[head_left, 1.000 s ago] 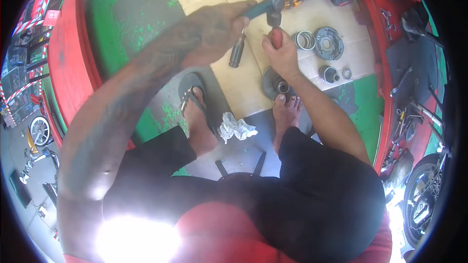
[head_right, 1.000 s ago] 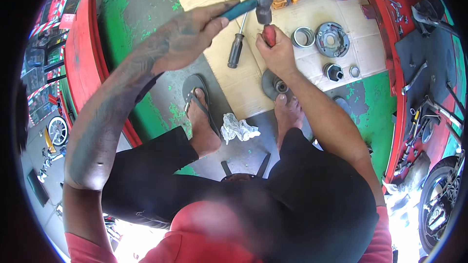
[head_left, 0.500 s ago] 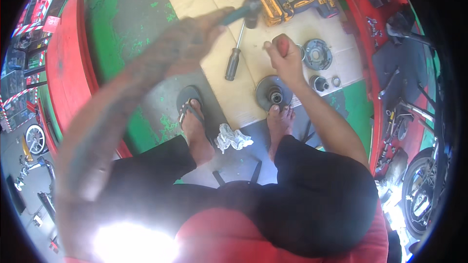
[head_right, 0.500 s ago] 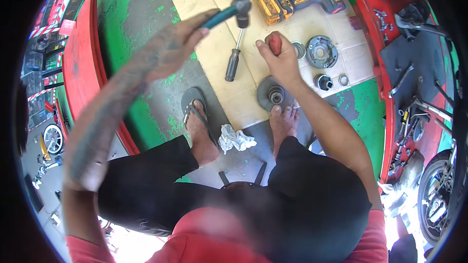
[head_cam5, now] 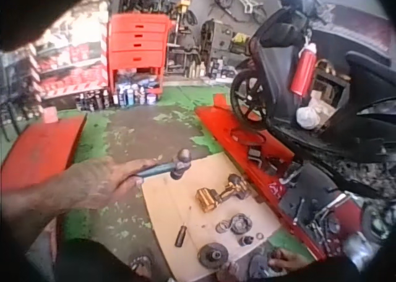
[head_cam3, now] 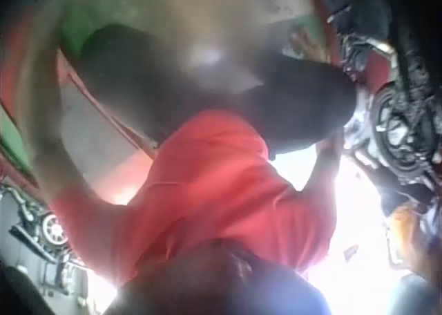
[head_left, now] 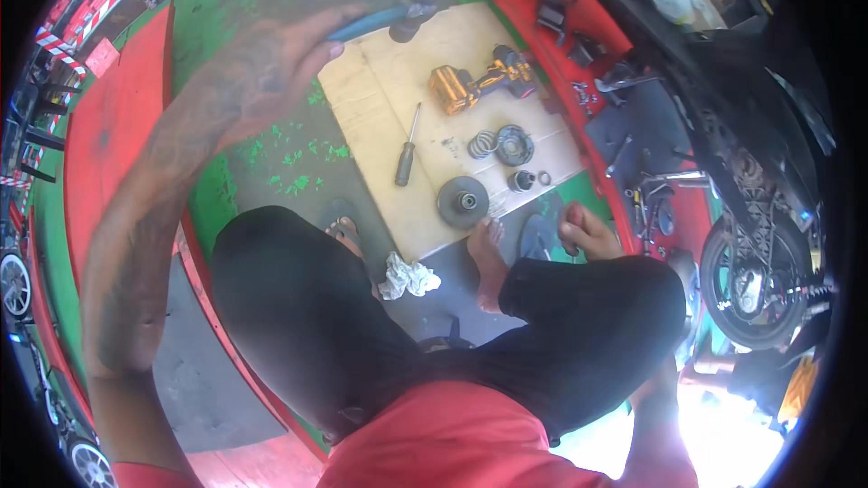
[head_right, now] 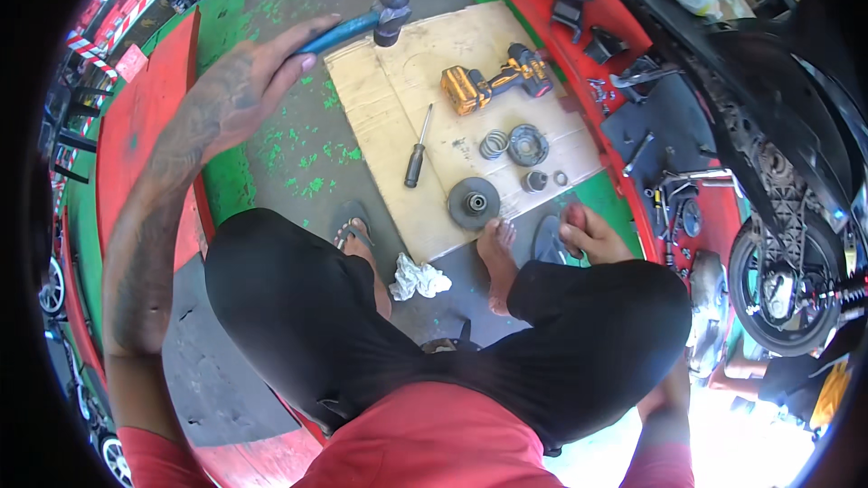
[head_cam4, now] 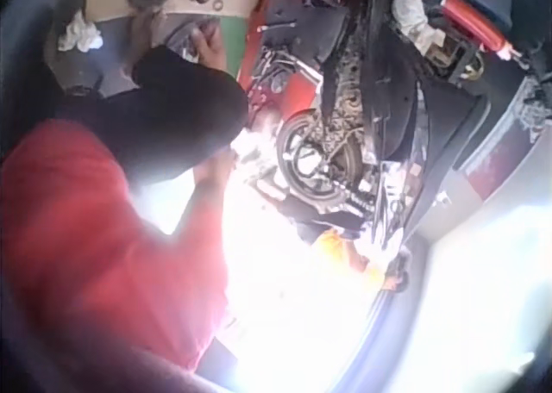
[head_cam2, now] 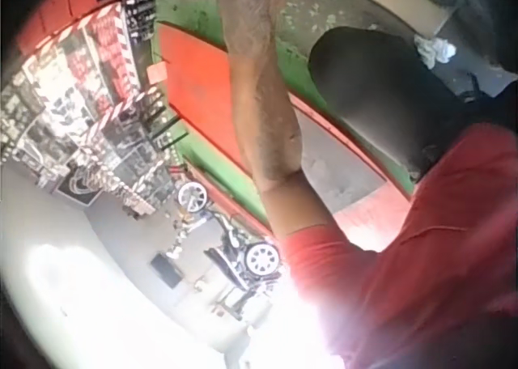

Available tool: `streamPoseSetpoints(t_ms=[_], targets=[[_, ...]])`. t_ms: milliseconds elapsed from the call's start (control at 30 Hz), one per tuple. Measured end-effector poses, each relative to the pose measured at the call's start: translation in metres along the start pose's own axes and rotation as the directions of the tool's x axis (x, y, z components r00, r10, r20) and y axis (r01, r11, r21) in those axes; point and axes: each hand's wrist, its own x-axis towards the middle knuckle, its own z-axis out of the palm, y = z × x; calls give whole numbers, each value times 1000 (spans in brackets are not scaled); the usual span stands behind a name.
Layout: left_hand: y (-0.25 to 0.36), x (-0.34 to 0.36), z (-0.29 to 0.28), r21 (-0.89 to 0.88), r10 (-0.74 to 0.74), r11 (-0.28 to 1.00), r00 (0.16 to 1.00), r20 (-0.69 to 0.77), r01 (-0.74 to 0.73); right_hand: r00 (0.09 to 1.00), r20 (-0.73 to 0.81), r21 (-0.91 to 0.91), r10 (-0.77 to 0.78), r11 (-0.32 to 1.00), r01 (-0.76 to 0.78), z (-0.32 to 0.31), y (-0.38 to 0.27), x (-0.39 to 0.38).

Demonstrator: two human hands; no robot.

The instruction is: The person disassembles a motorcycle pulley component, tapping it with a hammer and screwdriver before probing and prying inside the assembly with the screwdriver.

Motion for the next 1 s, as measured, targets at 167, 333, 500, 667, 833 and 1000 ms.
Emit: streamPoseSetpoints(t_ms=[167,333,500,667,833,1000], targets=[[20,-28,2,-110,-126,986,992,12,127,1000,7,-37,-9,999,10,-3,-6,-76],[23,-42,9,-145,-172,975,985,-16,168,997,-67,-81,28,996,-33,-29,16,-106],[32,-53,16,-145,-170,974,985,29,173,990,-139,-20,-17,1000,14,-34,26,-122],[38,-64,18,-55,-149,986,981,121,157,995,-102,-8,-13,1000,13,-19,10,-141],[36,-68,21,23,-96,995,980,176,93,996,-85,51,6,999,-2,-17,18,-146],[33,-73,21,60,-98,994,973,211,88,997,-66,144,-42,988,52,-30,25,-123]])
